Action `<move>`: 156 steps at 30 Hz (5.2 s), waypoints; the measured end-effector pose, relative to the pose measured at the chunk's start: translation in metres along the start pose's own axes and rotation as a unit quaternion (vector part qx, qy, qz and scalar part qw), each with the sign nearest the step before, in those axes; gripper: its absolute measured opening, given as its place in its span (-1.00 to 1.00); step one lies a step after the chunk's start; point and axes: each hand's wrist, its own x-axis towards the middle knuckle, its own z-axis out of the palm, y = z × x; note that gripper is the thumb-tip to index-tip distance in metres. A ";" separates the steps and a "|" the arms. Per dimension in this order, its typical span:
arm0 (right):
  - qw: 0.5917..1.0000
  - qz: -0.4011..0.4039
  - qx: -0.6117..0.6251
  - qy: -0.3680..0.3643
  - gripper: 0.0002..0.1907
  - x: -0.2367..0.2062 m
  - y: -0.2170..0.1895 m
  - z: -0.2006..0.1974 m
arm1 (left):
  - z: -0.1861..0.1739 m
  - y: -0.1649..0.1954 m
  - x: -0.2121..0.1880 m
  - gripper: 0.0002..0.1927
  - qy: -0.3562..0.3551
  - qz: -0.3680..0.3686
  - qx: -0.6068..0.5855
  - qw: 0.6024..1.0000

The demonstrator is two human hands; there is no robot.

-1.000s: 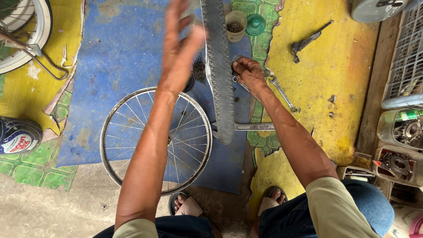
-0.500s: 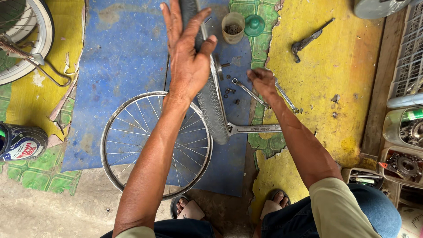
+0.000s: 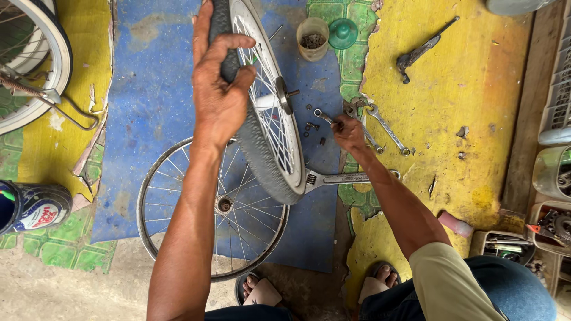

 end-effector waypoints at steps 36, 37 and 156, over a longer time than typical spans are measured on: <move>0.967 -0.154 0.193 -0.056 -0.80 0.035 -0.060 -0.017 | 0.016 0.009 0.004 -0.73 -0.074 0.032 -0.037 0.996; 0.966 -0.160 0.193 -0.062 -0.83 0.036 -0.061 -0.018 | 0.016 0.010 0.003 -0.73 -0.075 0.033 -0.036 0.996; 0.947 0.122 -0.258 -0.148 -0.46 -0.005 0.046 -0.038 | 0.024 -0.169 -0.068 -0.68 -0.018 -0.289 -0.235 0.928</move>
